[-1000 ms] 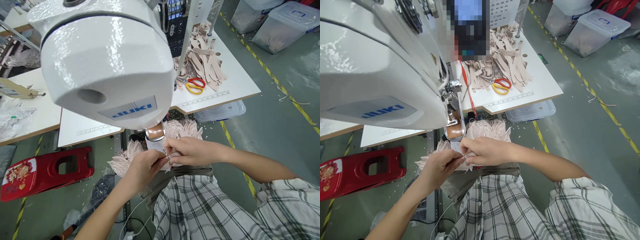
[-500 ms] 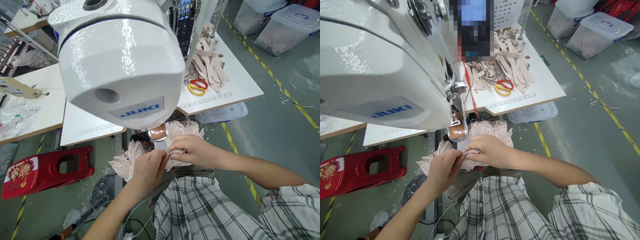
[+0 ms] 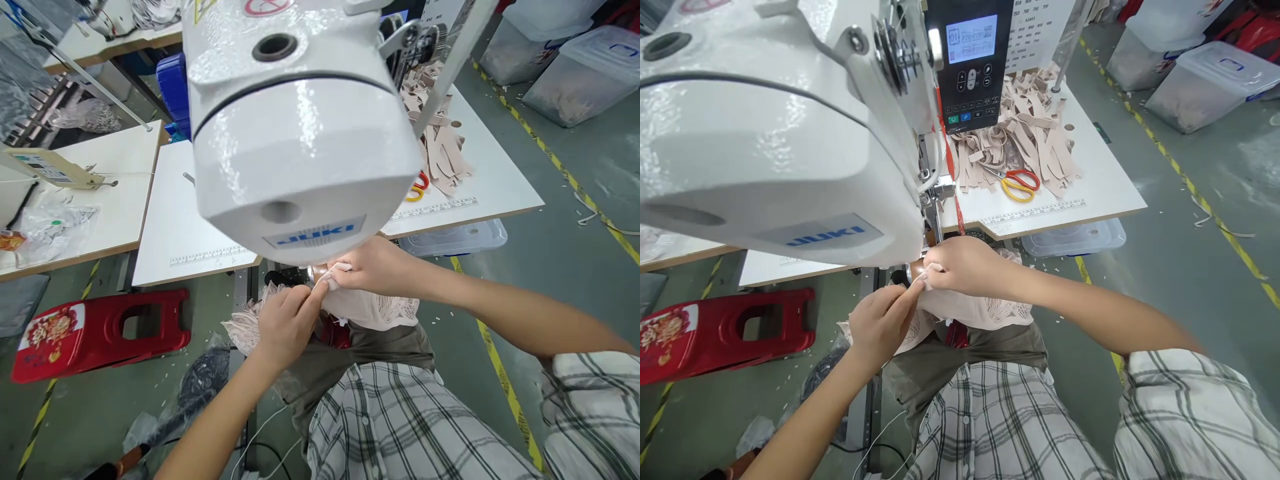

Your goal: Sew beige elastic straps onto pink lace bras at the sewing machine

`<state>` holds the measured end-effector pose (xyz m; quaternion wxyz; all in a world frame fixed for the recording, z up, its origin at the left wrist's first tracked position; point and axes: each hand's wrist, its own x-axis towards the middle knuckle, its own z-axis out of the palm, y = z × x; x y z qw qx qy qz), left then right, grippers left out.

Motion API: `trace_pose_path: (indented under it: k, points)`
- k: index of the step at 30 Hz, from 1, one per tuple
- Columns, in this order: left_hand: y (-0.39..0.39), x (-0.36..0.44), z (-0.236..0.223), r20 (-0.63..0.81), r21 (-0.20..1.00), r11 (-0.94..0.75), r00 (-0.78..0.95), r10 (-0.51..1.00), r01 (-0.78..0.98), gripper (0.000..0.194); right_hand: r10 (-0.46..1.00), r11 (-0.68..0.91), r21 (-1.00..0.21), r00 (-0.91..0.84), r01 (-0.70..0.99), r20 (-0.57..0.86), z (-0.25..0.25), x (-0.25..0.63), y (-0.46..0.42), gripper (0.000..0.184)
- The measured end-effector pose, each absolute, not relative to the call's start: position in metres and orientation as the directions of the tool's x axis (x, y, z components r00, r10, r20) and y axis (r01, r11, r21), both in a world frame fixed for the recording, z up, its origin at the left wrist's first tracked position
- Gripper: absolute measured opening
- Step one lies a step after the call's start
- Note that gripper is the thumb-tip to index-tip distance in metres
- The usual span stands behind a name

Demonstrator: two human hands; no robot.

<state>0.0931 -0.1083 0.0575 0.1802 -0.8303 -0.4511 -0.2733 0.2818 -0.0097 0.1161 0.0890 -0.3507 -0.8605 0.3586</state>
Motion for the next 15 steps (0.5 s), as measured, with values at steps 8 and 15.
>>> trace_pose_path:
  k: [8,15]
  points:
    - [-0.096,0.082,0.060,0.539,-0.121,-0.564,0.531,0.653,0.817,0.031,0.688,0.551,-0.620,-0.725,0.559,-0.043,0.110,0.284,-0.015,0.032]
    - [-0.097,0.089,0.075,0.376,-0.036,-0.529,0.502,0.779,0.848,0.031,0.673,0.734,-0.358,-0.550,0.577,0.494,0.060,0.294,-0.041,0.022]
